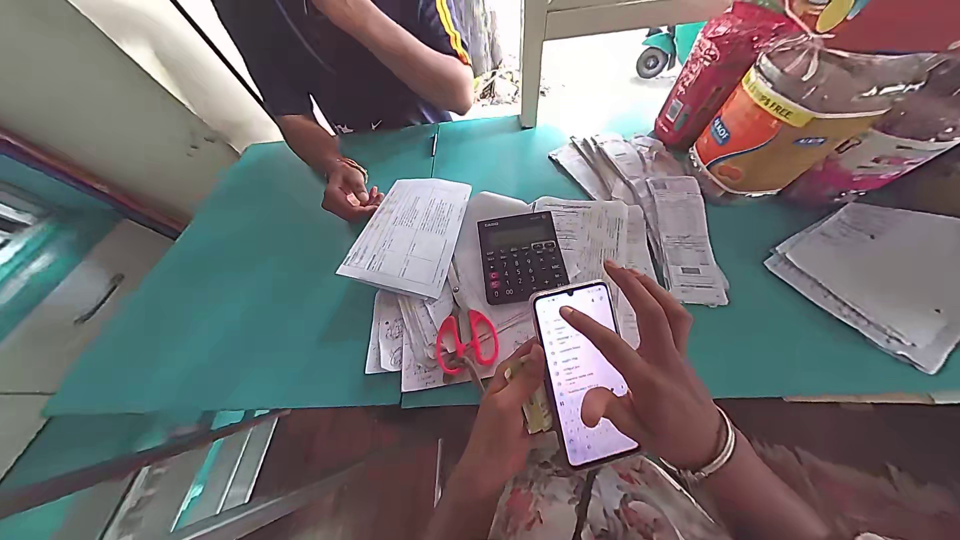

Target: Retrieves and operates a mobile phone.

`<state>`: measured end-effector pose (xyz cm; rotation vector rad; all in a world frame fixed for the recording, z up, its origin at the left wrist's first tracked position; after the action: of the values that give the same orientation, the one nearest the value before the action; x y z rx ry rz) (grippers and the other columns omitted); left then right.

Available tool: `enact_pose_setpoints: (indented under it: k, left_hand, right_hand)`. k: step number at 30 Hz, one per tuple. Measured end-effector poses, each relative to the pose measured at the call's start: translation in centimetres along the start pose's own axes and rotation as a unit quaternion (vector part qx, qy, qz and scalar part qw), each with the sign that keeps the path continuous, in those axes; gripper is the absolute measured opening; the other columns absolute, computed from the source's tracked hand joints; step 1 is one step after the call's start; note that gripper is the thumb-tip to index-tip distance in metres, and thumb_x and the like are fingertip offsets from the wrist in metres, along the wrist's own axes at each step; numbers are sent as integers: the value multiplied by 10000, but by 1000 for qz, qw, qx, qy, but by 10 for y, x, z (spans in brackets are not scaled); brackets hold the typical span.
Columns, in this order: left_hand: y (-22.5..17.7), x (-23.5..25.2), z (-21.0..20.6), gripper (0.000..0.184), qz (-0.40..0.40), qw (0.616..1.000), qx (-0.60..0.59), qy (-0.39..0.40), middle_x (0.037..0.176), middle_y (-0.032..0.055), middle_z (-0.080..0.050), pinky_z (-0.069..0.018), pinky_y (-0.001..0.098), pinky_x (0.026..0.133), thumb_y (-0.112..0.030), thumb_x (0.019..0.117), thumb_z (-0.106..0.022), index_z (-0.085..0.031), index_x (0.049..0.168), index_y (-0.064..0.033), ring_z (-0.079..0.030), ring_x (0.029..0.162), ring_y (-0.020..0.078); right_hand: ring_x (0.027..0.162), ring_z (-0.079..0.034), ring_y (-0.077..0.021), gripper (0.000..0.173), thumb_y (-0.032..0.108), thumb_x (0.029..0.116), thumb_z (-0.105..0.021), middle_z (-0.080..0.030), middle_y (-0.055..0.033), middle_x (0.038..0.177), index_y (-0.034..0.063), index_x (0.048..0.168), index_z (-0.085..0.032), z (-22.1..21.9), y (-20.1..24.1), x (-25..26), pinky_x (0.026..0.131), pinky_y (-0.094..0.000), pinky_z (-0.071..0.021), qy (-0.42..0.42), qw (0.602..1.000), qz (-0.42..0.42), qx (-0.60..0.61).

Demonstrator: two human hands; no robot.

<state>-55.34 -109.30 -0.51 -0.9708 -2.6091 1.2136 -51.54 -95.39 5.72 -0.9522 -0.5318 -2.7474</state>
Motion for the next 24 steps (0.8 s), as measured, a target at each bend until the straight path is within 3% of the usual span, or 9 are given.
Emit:
enact_pose_setpoints:
  k: [4, 6, 7, 9, 10, 12, 16, 20, 24]
  left_hand:
    - [6, 15, -11, 237, -7, 1000, 19, 5, 968, -39, -768, -615, 263, 820, -252, 1060, -506, -709, 1125, -148, -735, 880, 54]
    - [5, 20, -16, 267, -6, 1000, 28, -8, 952, -62, -762, -609, 246, 819, -191, 1069, -421, -674, 1137, -139, -728, 872, 35]
    - [6, 22, -17, 286, -4, 999, 27, -18, 947, -68, -758, -607, 241, 820, -162, 1069, -379, -649, 1155, -127, -726, 870, 30]
    - [6, 26, -19, 298, 9, 999, 17, -46, 939, -60, -750, -605, 241, 818, -146, 1079, -334, -612, 1178, -107, -723, 865, 35]
    - [6, 29, -20, 302, 14, 998, 9, -59, 939, -53, -748, -606, 246, 820, -149, 1087, -324, -605, 1187, -101, -724, 867, 41]
    - [6, 37, -22, 298, 13, 997, 5, -76, 935, -40, -739, -604, 256, 819, -157, 1103, -320, -587, 1210, -79, -721, 866, 48]
    - [1, 54, -29, 373, -37, 993, 103, -42, 1047, 2, -675, -558, 249, 900, -157, 1111, -296, -492, 1335, 68, -663, 951, 8]
    - [1, 65, -35, 410, -84, 979, 187, -5, 1177, 132, -616, -509, 228, 949, -128, 1108, -302, -439, 1368, 158, -614, 1031, 17]
    - [14, 71, -22, 455, -167, 958, 232, 16, 1350, 216, -564, -490, 315, 1040, -177, 1104, -341, -446, 1443, 108, -604, 1175, 136]
  right_hand:
    - [1462, -344, -293, 751, 795, 957, -267, -415, -159, 1557, 269, 1407, -559, 7, -27, -2, 1142, -444, -297, -8, 996, -35, 77]
    - [1368, -463, -142, 734, 737, 983, -357, -496, -92, 1470, 172, 1419, -530, 10, -46, -9, 1089, -299, -422, -14, 981, -76, 177]
    - [1239, -546, -59, 719, 695, 1000, -392, -563, -48, 1374, 116, 1408, -518, 7, -56, -14, 976, -228, -494, -12, 966, -105, 236]
    - [992, -640, 14, 717, 655, 1019, -387, -649, 34, 1147, 48, 1387, -495, -5, -70, -26, 790, -187, -567, 38, 912, -185, 364]
    - [977, -666, 15, 702, 670, 1010, -376, -671, 79, 1110, 81, 1377, -477, -12, -71, -33, 802, -203, -588, 83, 868, -237, 428]
    - [1060, -682, -18, 659, 679, 986, -396, -692, 117, 1174, 154, 1382, -431, -20, -65, -44, 898, -245, -595, 145, 763, -319, 544]
    - [1092, -711, -116, 698, 641, 978, -479, -674, 91, 1283, 178, 1466, -294, -22, -60, -50, 768, -350, -661, 136, 658, -368, 643]
    - [1128, -679, -60, 650, 598, 970, -561, -696, 128, 1236, 183, 1437, -384, -24, -71, -52, 946, -314, -593, 74, 661, -374, 646]
    - [1178, -623, 25, 566, 451, 966, -650, -654, 218, 1251, 260, 1411, -355, -25, -71, -57, 1002, -243, -548, 35, 682, -359, 636]
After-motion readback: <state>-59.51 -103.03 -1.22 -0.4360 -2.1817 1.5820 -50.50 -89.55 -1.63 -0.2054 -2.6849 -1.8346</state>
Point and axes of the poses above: each hand's wrist, its own x-axis towards the middle knuckle, its own z-axis out of the back of the hand, y = z × x, the point moved 6 cm from there along x, towards the middle knuckle
